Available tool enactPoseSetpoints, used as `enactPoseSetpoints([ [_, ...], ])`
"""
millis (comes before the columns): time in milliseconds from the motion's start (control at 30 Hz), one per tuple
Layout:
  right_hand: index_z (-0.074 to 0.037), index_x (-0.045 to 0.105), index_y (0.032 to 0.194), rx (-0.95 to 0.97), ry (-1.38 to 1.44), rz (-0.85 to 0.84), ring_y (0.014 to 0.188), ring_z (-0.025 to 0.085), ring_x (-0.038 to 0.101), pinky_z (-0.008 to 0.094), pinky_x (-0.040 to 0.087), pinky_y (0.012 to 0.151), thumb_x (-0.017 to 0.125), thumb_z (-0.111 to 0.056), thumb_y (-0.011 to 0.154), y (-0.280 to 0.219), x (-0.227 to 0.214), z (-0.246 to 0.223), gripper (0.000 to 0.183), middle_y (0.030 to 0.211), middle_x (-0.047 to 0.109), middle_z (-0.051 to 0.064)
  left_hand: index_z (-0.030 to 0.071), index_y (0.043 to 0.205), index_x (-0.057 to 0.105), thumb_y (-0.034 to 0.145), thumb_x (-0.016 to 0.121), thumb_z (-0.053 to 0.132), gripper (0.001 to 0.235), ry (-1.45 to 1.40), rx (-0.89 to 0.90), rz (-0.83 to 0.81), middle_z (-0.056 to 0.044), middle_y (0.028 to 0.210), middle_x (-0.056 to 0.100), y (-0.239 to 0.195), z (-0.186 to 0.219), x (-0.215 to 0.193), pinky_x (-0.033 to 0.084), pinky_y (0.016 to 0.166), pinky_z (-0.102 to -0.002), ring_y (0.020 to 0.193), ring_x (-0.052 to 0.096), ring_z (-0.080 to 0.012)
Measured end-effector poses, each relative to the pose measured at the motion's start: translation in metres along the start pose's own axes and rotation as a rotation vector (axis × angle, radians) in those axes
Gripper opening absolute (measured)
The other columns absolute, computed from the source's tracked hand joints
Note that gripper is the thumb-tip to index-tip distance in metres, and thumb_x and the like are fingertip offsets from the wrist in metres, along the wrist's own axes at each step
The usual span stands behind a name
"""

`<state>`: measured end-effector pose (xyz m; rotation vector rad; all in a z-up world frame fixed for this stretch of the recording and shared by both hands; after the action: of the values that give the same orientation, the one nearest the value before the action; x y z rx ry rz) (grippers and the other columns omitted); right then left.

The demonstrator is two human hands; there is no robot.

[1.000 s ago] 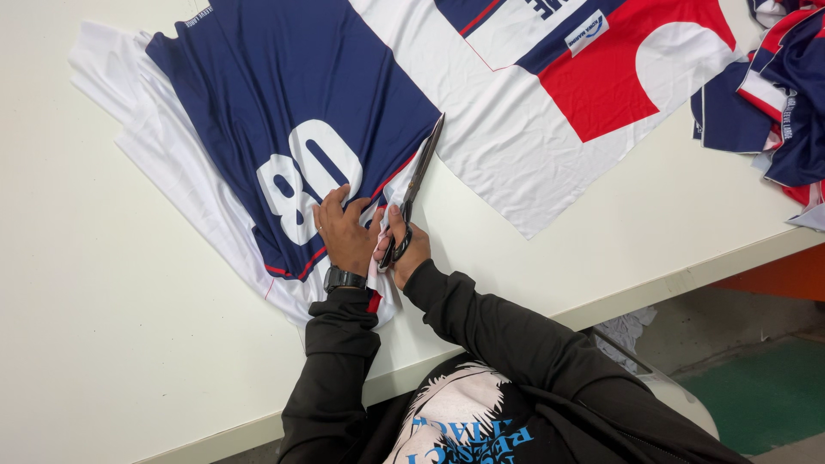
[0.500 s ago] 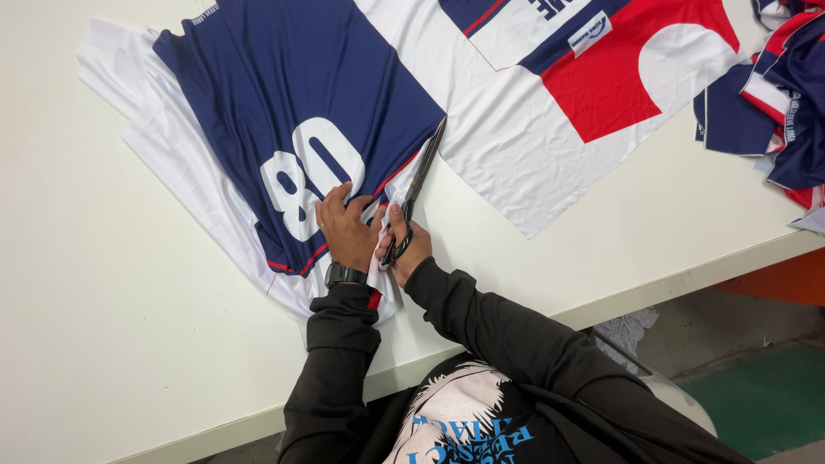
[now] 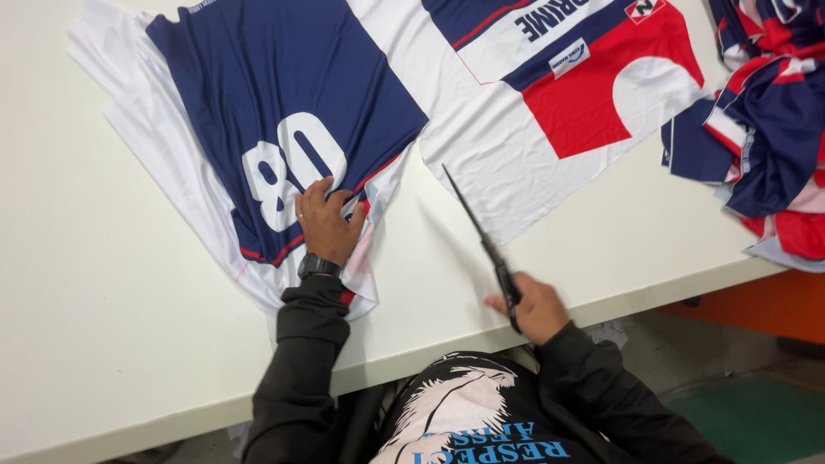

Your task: The person lays a sports jersey flat on a table and uses scissors to cut along the side seams, separating the garment into two pieces. The person continues cutting along the edges to remove excess fabric from the main body of the jersey.

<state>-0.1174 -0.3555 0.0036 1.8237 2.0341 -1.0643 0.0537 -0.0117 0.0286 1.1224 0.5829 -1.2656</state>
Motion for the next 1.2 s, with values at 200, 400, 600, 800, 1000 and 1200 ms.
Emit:
enactPoseSetpoints([
  [200, -0.004, 0.061, 0.101, -0.447, -0.306, 0.374, 0.074, 0.038, 0.064, 0.048, 0.049, 0.067, 0.082, -0.039, 0.084, 0.069, -0.051, -0.009, 0.044, 0.086, 0.068, 0.013, 0.013, 0.113, 0.073, 0.087, 0.075, 0.026, 0.029, 0.209, -0.05, -0.084, -0.014, 0.14, 0.055, 0.004, 0.023, -0.001, 0.023, 0.116, -0.069, 0.137, 0.047, -0.0338],
  [400, 0.0, 0.063, 0.107, -0.638, -0.367, 0.351, 0.073, 0.037, 0.065, 0.048, 0.049, 0.067, 0.081, -0.047, 0.076, 0.079, -0.094, 0.065, 0.059, 0.091, 0.069, 0.015, 0.01, 0.126, 0.067, 0.083, 0.075, 0.03, 0.049, 0.294, 0.049, -0.109, -0.023, 0.143, 0.051, -0.036, 0.081, 0.013, 0.032, 0.106, -0.06, 0.132, 0.044, -0.0429],
  [600, -0.009, 0.069, 0.098, -0.379, -0.453, 0.218, 0.074, 0.04, 0.065, 0.05, 0.051, 0.067, 0.084, -0.052, 0.075, 0.111, -0.166, 0.153, 0.051, 0.08, 0.068, 0.015, 0.012, 0.118, 0.07, 0.082, 0.075, 0.021, 0.037, 0.237, -0.021, -0.282, -0.015, 0.139, 0.059, -0.107, 0.141, 0.019, 0.047, 0.091, -0.049, 0.12, 0.056, -0.0351],
  [800, -0.004, 0.066, 0.099, -0.163, -0.425, 0.313, 0.072, 0.036, 0.065, 0.045, 0.05, 0.067, 0.084, -0.052, 0.088, 0.113, -0.214, 0.176, 0.052, 0.078, 0.067, 0.017, 0.008, 0.113, 0.071, 0.083, 0.079, 0.033, 0.04, 0.084, 0.087, -0.36, -0.02, 0.133, 0.059, -0.098, 0.204, 0.023, 0.049, 0.085, -0.049, 0.11, 0.058, -0.0374],
  [1000, -0.007, 0.059, 0.1, 0.048, 0.911, -0.367, 0.055, 0.012, 0.064, 0.028, 0.054, 0.049, 0.062, -0.044, 0.093, -0.005, -0.078, 0.13, 0.038, 0.068, 0.062, 0.002, 0.01, 0.138, 0.061, 0.085, 0.079, 0.047, 0.067, 0.114, 0.116, -0.257, -0.023, 0.15, 0.047, -0.03, 0.155, 0.03, 0.032, 0.112, -0.061, 0.137, 0.044, -0.0432],
  [1200, -0.003, 0.06, 0.094, 0.371, 0.961, -0.427, 0.049, 0.012, 0.059, 0.025, 0.047, 0.045, 0.065, -0.046, 0.093, -0.048, 0.002, 0.111, 0.044, 0.064, 0.06, 0.004, 0.01, 0.149, 0.053, 0.08, 0.078, 0.063, 0.09, 0.289, 0.0, -0.311, -0.025, 0.161, 0.033, -0.049, 0.104, 0.043, 0.016, 0.115, -0.073, 0.149, 0.025, -0.0478],
])
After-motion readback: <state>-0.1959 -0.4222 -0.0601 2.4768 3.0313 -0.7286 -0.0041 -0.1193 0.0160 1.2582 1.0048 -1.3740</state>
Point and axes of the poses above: each hand's wrist, its own y-axis towards the middle knuckle, its own x-axis out of the palm, z = x × y, the point moved 6 cm from there along y, towards the middle knuckle
